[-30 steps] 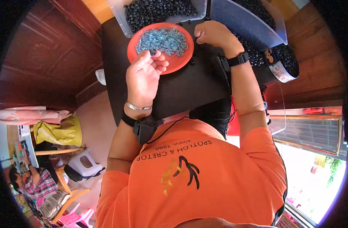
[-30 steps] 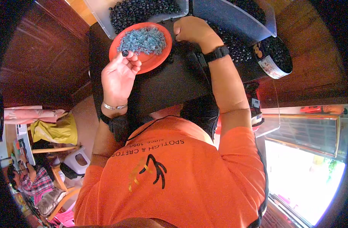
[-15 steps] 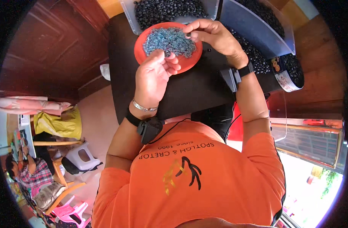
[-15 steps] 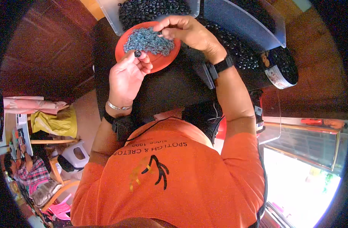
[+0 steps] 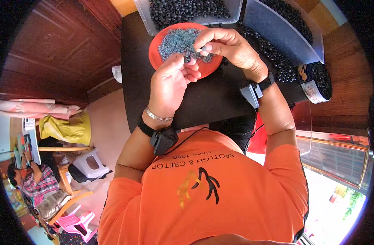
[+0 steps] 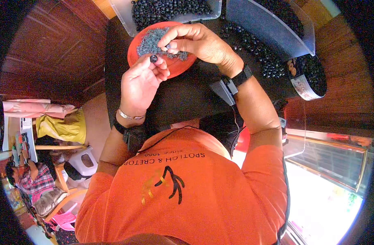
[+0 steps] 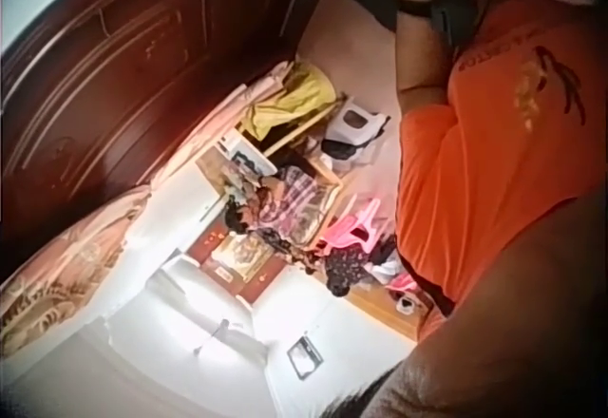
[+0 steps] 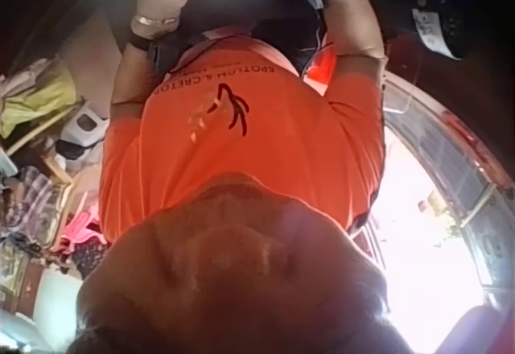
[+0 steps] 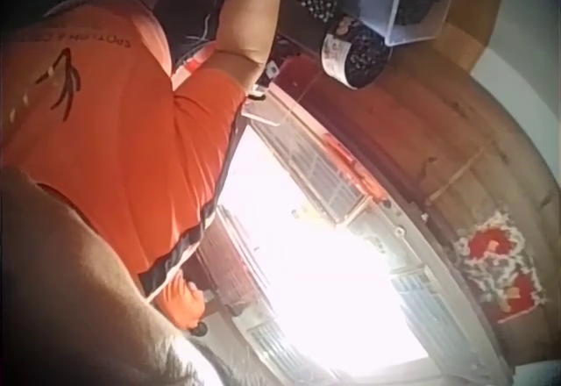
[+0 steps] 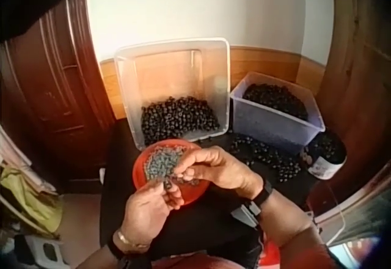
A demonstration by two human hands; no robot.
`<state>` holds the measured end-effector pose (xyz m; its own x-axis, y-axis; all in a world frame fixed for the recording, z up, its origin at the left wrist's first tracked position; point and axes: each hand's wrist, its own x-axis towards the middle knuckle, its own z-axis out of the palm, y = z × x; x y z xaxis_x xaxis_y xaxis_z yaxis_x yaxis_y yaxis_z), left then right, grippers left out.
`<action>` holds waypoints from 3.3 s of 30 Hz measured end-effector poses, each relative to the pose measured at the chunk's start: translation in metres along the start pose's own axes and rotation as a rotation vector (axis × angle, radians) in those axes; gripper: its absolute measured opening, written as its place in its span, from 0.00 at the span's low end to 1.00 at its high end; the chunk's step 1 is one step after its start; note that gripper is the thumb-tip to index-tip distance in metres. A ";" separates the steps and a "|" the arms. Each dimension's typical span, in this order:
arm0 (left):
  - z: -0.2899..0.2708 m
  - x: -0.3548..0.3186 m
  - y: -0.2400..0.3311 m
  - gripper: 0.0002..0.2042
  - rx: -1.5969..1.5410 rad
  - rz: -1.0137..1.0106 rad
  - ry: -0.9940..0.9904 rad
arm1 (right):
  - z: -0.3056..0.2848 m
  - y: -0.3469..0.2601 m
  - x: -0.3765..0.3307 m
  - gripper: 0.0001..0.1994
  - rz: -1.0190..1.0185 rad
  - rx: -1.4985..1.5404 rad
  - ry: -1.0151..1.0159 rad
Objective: Sorting small blue and black items from a plate into different storage containers.
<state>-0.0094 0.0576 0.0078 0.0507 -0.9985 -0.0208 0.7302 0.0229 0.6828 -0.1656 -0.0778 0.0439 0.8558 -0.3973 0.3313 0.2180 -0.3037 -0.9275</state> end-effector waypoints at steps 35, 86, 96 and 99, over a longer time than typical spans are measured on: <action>-0.003 0.002 -0.001 0.10 0.011 -0.025 -0.060 | 0.008 0.006 0.002 0.08 0.090 0.069 -0.042; -0.006 0.001 -0.005 0.07 -0.052 -0.011 0.079 | 0.024 0.007 0.004 0.09 -0.408 -0.509 0.109; -0.003 0.001 -0.004 0.06 -0.008 0.023 0.080 | 0.023 0.007 0.004 0.08 -0.430 -0.580 0.135; -0.006 0.002 -0.005 0.07 -0.068 0.013 0.043 | 0.027 0.002 0.004 0.12 -0.432 -0.599 0.130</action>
<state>-0.0091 0.0557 0.0004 0.0887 -0.9951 -0.0443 0.7738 0.0408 0.6321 -0.1492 -0.0566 0.0388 0.6818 -0.2238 0.6965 0.1973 -0.8605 -0.4697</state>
